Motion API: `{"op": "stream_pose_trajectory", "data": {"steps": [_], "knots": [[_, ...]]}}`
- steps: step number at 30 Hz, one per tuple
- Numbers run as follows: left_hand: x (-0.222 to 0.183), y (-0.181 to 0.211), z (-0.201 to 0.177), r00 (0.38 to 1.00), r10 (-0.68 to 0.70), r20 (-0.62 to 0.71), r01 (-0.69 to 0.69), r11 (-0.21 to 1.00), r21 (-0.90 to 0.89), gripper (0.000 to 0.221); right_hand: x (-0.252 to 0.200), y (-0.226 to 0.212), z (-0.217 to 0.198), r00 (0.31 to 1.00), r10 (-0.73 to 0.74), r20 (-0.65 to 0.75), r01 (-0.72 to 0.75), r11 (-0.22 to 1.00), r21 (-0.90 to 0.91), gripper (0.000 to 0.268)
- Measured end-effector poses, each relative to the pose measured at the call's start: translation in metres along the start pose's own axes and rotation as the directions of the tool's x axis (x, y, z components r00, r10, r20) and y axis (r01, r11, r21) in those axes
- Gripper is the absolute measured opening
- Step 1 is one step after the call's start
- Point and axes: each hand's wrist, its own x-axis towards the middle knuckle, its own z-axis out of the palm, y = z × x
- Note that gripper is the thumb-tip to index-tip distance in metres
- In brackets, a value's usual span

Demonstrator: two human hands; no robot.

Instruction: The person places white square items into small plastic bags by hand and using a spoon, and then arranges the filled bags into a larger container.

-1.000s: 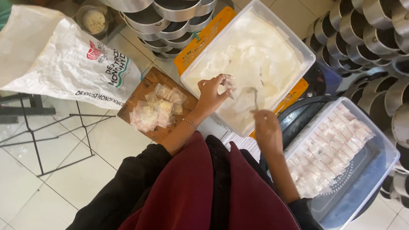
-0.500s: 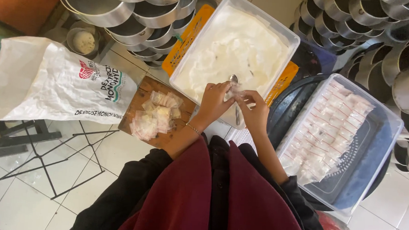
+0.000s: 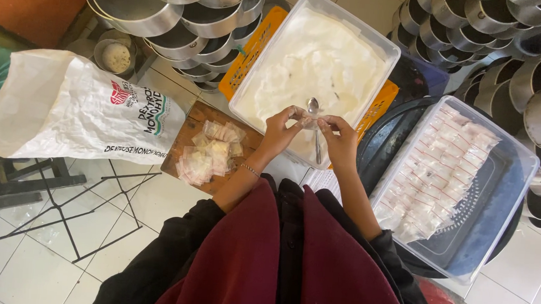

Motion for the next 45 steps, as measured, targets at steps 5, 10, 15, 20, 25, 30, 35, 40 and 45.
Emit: {"op": "stream_pose_trajectory", "data": {"steps": [5, 10, 15, 20, 25, 30, 35, 40, 45], "knots": [[-0.006, 0.005, 0.001, 0.995, -0.101, 0.001, 0.100, 0.983, 0.156, 0.017, -0.010, -0.005, 0.009, 1.000, 0.007, -0.029, -0.006, 0.999, 0.034, 0.018], [-0.007, 0.006, 0.004, 0.981, -0.193, -0.005, 0.192, 0.973, 0.125, 0.018, -0.014, -0.012, 0.009, 0.997, 0.012, -0.075, -0.007, 0.998, 0.061, 0.018], [-0.012, 0.006, 0.013, 0.972, -0.234, -0.015, 0.229, 0.960, -0.159, 0.017, -0.021, -0.010, 0.013, 0.997, 0.033, -0.063, -0.026, 0.995, 0.101, 0.015], [-0.017, 0.024, 0.016, 0.974, -0.224, -0.045, 0.209, 0.953, -0.218, 0.017, -0.031, -0.033, 0.017, 0.993, 0.059, -0.101, -0.028, 0.956, 0.292, 0.008], [-0.027, 0.038, 0.025, 0.961, -0.260, -0.095, 0.222, 0.930, -0.294, 0.017, -0.034, -0.033, 0.010, 0.988, 0.035, -0.152, 0.014, 0.949, 0.315, 0.008], [-0.031, 0.066, 0.031, 0.947, -0.311, -0.077, 0.254, 0.877, -0.408, 0.014, -0.043, -0.039, -0.001, 0.979, -0.013, -0.205, 0.056, 0.977, 0.207, 0.010], [-0.036, 0.044, 0.063, 0.960, -0.280, 0.007, 0.251, 0.850, -0.464, 0.016, -0.050, -0.012, -0.020, 0.935, -0.131, -0.330, 0.165, 0.983, 0.079, 0.014], [-0.053, 0.060, 0.109, 0.959, -0.197, 0.201, 0.263, 0.882, -0.390, 0.016, -0.072, -0.002, -0.058, 0.895, -0.021, -0.446, 0.091, 0.986, 0.136, 0.012], [-0.070, 0.066, 0.160, 0.915, -0.150, 0.375, 0.281, 0.902, -0.327, 0.013, -0.106, 0.009, -0.099, 0.824, 0.074, -0.562, 0.075, 0.969, 0.237, 0.015]]}}
